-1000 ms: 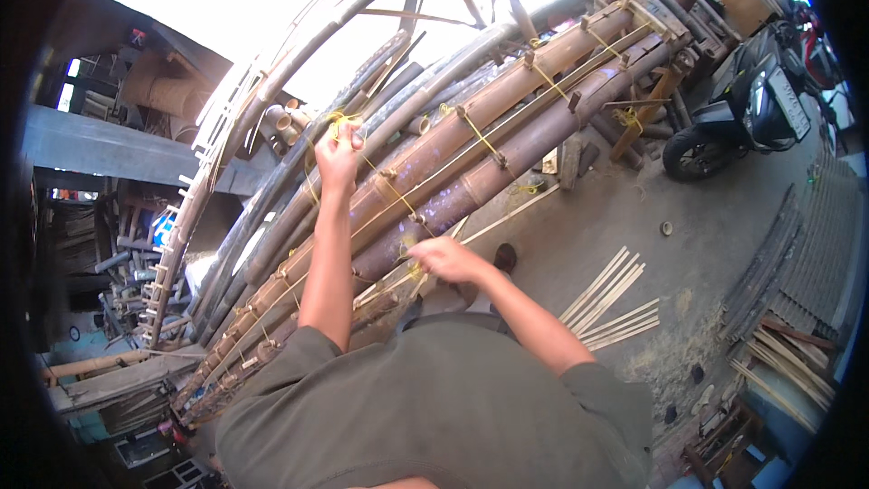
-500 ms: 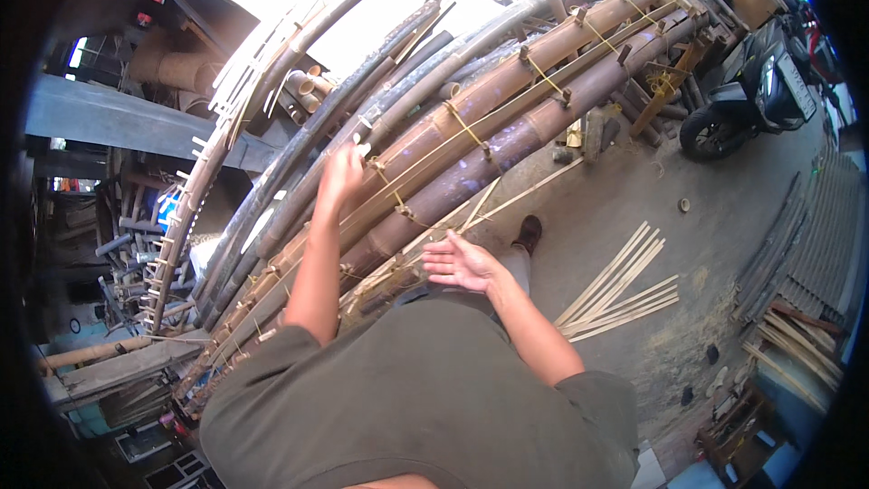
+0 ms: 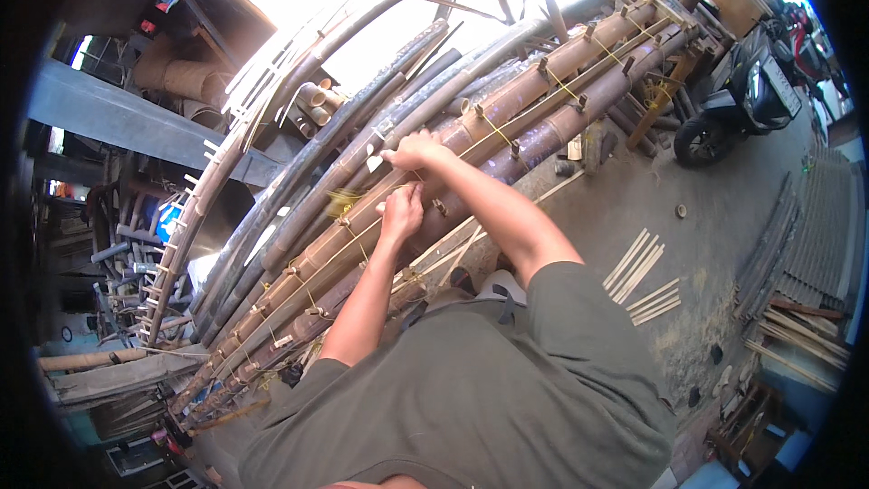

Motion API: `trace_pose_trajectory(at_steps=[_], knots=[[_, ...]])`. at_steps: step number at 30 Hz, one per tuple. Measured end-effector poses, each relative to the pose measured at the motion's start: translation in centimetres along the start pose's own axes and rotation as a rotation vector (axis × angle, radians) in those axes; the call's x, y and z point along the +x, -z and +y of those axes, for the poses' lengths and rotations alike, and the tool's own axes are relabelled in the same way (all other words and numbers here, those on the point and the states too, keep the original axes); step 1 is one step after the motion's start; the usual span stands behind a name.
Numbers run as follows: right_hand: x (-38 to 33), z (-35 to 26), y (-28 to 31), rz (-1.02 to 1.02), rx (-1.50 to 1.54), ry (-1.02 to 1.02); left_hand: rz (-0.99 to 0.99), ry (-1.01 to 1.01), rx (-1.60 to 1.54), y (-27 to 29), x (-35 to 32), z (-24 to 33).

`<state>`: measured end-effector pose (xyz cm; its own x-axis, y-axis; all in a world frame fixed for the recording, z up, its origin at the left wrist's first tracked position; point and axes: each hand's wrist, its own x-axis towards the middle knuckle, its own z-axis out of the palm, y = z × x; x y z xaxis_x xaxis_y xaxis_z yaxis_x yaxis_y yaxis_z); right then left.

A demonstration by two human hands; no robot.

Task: The person repeatedly picks thin bamboo strips from the floor and ties them around a horizontal rack of larger bamboo poles using yellow string. The person works along the length of the rack, securing each strip with knots.

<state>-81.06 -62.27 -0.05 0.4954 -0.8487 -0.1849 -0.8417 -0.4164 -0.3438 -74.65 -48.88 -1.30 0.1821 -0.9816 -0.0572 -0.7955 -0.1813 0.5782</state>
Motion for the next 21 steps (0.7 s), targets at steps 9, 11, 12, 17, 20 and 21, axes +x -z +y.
trace_pose_trajectory(at_steps=[9,11,12,17,20,21], knots=[[-17.9,4.8,-8.2,0.051,0.511,0.633,0.035,-0.004,-0.061,0.2,0.3,-0.3],[-17.7,2.7,-8.1,0.017,0.724,0.494,0.046,0.009,-0.343,-0.6,2.0,-2.5],[-17.6,2.1,-6.5,-0.105,0.727,0.402,0.03,-0.015,-0.5,0.9,4.0,-2.0],[-18.6,3.4,-8.4,0.156,0.422,0.54,0.285,0.02,-0.295,2.2,13.7,-2.1],[-19.7,1.1,-7.5,0.152,0.288,0.461,0.134,0.072,0.024,-1.3,13.9,-8.2],[-20.0,0.2,-7.3,0.178,0.249,0.428,0.063,0.11,0.059,-0.2,13.4,-7.8]])
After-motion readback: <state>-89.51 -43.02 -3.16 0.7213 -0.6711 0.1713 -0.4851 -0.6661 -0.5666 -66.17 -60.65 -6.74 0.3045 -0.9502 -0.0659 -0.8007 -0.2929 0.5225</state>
